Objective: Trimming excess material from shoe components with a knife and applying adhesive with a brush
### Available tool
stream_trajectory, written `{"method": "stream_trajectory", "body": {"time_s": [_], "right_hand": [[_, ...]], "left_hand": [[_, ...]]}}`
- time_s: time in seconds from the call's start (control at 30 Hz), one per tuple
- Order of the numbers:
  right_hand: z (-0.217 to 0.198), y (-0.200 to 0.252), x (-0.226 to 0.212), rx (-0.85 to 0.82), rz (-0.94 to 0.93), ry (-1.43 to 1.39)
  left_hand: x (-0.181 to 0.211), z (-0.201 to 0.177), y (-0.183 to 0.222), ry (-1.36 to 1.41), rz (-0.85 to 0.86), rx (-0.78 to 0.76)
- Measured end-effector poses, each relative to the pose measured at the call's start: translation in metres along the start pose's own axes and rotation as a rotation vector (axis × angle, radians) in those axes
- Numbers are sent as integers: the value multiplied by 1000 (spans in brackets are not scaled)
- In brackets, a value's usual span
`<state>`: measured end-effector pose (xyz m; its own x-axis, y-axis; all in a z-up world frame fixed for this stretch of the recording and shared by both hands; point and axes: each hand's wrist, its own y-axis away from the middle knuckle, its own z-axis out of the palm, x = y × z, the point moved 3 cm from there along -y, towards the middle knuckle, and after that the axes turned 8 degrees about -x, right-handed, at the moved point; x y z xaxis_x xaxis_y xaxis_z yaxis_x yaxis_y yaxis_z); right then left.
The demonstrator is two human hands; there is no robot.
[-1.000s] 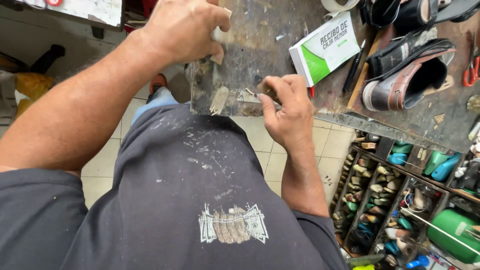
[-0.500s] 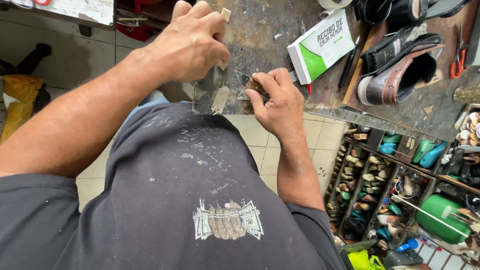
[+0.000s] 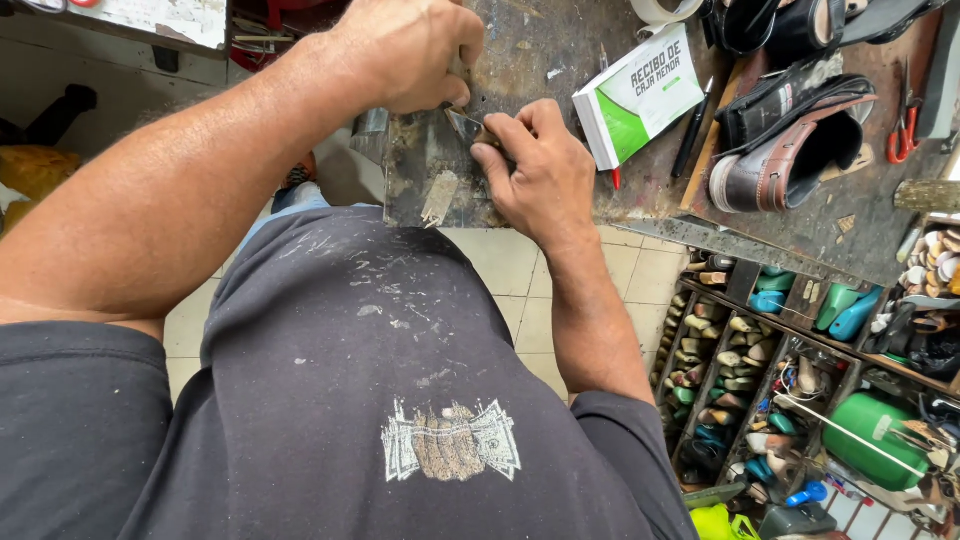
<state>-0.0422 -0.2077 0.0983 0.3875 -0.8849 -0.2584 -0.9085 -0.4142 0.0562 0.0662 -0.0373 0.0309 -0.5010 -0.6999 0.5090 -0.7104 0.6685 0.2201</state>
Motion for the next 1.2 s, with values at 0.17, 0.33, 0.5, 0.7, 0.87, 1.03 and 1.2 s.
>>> {"method": "stream_trajectory", "body": {"time_s": [0.17,0.33,0.5,0.7,0.87,1.03,1.2], "right_hand": [[4,-3,2,-29,9,14],[3,-5,2,-28,8,35],[-7,-11,-3,18,-105,144],[-3,-7,-6,42,-101,168],[4,-3,-4,87,-83,169],[-3,-7,-13,60,-113,297],[-4,-11,-11,20,-122,294]], "left_hand": [[3,-4,0,14,-31,-40],[6,-6,1,63,-65,-69],[6,-3,-4,96,-108,-66],[7,-4,-7,87,-169,-79],[3,3,-11,87,-182,-77],[5,1,-15,50,-189,-40],[9,-1,-20,28,-230,-126]]}}
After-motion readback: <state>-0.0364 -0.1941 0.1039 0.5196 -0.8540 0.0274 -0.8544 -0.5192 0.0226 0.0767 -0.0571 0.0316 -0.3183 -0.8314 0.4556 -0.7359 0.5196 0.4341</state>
